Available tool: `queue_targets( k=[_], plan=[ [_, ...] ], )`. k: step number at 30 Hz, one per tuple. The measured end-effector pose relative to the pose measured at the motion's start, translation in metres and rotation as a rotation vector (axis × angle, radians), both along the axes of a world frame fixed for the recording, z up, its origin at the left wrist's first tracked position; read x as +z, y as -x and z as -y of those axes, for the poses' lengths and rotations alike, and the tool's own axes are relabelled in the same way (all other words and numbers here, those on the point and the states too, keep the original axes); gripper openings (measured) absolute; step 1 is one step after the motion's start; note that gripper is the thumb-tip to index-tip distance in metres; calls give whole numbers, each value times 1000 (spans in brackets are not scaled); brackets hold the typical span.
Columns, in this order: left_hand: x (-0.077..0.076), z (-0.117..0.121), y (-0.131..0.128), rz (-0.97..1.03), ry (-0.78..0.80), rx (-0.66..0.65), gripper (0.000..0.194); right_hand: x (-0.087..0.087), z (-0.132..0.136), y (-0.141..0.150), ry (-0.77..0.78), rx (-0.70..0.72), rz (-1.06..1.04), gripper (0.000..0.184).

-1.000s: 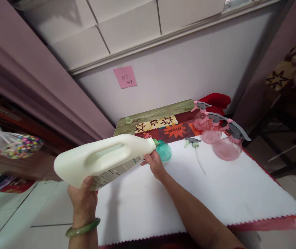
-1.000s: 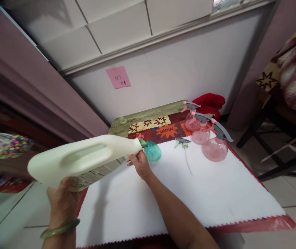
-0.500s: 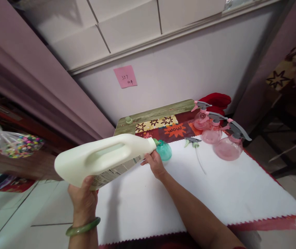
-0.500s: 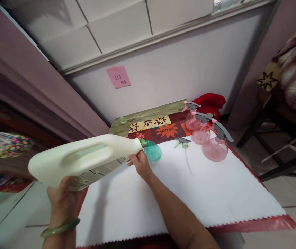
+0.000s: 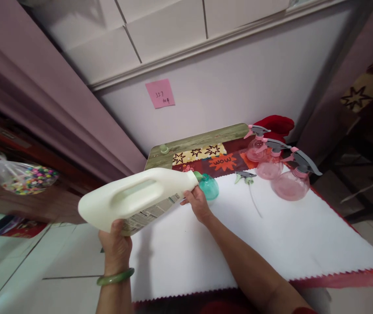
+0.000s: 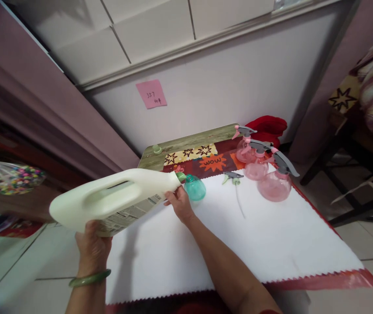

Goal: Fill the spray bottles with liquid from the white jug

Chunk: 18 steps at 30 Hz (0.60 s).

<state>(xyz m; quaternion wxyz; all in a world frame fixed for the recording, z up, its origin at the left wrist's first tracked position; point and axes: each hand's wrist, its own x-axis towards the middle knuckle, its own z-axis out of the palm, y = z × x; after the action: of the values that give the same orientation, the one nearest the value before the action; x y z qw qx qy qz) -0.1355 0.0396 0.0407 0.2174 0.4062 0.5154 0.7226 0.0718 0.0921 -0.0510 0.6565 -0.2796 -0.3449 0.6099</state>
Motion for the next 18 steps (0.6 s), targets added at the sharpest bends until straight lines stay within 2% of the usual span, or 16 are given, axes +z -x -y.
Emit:
queue_targets(
  k=[3,7,11,14,18],
  plan=[
    [-13,1,3,76,-67,-46,65,3,1,2,5,-31,27,57],
    [-36,5,3,177,-13,-101,76,20,1,2,-69,-73,41,56],
    [-63,11,-3,307,94,-227,82,43,1,-3,-108,-10,79,74],
    [-79,15,-7,433,165,-321,73,59,1,-6,-129,9,212,81],
    [-90,19,-10,497,245,-395,52,83,-3,-2,-219,-70,486,79]
  ],
)
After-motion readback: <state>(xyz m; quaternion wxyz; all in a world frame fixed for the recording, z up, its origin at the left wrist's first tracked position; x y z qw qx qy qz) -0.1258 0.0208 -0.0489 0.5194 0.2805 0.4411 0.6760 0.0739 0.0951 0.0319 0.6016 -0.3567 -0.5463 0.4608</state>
